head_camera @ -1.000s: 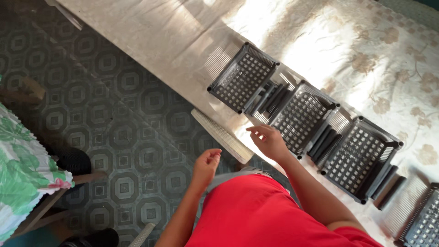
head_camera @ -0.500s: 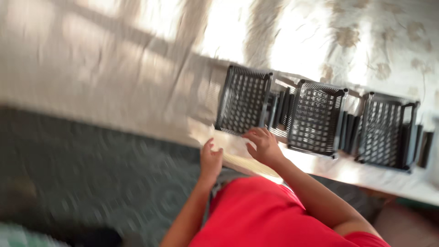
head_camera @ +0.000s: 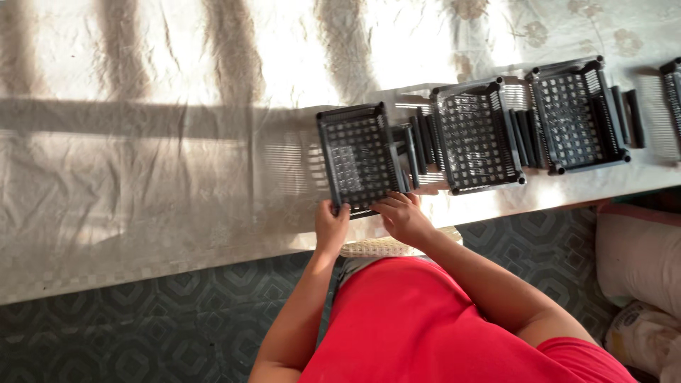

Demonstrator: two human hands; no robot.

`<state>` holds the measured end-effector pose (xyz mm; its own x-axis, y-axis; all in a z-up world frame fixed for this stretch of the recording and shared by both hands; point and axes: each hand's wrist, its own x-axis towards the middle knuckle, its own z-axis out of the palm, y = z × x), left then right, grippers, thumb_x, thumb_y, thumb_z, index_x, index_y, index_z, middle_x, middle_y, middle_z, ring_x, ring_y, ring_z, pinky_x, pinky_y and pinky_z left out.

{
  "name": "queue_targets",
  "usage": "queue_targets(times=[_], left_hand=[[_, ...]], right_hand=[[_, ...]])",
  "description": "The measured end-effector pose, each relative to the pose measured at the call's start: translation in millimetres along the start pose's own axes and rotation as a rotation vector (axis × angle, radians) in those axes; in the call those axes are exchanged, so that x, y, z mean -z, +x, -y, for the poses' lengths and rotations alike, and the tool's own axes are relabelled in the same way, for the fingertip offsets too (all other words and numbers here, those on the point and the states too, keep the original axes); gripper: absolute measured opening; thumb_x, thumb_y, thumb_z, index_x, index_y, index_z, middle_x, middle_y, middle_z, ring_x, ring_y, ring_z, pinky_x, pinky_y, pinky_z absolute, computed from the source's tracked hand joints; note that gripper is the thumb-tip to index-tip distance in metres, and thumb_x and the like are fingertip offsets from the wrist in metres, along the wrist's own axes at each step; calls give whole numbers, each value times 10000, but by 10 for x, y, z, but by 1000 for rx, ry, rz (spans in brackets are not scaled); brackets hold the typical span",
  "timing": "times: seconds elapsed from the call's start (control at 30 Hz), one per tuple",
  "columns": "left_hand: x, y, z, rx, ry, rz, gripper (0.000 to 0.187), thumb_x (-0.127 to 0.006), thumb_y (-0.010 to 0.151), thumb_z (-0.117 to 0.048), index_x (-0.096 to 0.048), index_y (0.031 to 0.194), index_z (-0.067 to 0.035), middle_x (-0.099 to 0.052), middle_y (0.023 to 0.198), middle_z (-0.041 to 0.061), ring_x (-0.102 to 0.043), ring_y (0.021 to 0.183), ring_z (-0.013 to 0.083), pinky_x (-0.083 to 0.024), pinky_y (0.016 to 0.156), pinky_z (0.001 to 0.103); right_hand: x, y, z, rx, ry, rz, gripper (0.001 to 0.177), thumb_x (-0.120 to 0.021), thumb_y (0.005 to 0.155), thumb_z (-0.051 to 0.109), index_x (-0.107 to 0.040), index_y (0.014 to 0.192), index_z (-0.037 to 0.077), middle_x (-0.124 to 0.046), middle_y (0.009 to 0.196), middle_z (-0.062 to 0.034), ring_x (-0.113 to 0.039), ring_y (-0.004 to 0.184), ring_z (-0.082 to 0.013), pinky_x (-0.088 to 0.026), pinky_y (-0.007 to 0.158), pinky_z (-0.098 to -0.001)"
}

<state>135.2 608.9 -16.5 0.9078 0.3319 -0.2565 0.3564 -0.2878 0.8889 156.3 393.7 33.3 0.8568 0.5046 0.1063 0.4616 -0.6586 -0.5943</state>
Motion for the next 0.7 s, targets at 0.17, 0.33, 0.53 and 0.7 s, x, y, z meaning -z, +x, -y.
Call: queue_targets(times=[0.17, 0.33, 0.53, 0.7], left_hand=[[113, -137, -242, 189, -462, 52, 225, -675, 958, -131, -544, 1096, -12, -622, 946, 37, -591, 814, 104, -507, 692, 274], [65, -349, -837, -55, -474, 75, 259, -713, 988, -113, -550, 1147, 9, -630, 1037, 64, -579, 886, 104, -497, 747, 266], [-206, -408, -1438, -274, -534, 316, 348, -661, 1023, -148, -536, 1321, -18, -646, 1197, 67, -621, 1082, 130, -526, 928, 278], [-551, -181, -1374, -328, -269, 313, 335, -655, 1032, -164, -571, 1312, 0, -619, 1340, 133, -630, 1250, 202, -564, 991, 337]], right_hand=[[235, 17, 34, 46, 78, -71, 359, -727, 869, 108, -724, 1222, 179, -723, 1231, -48, -567, 1329, -308, -395, 1057, -506], [563, 56, 81, 46, 10, -143, 412, -775, 806, 157, -716, 1213, 182, -710, 1270, -56, -547, 1335, -306, -354, 1045, -563], [944, 94, -217, 4, -39, -330, 391, -784, 831, 103, -750, 1209, 194, -718, 1284, -33, -609, 1271, -249, -373, 1028, -524], [1098, -193, -726, -179, 539, -356, 294, -702, 951, -19, -716, 1197, 141, -694, 1282, -40, -665, 1121, -143, -574, 867, -272]])
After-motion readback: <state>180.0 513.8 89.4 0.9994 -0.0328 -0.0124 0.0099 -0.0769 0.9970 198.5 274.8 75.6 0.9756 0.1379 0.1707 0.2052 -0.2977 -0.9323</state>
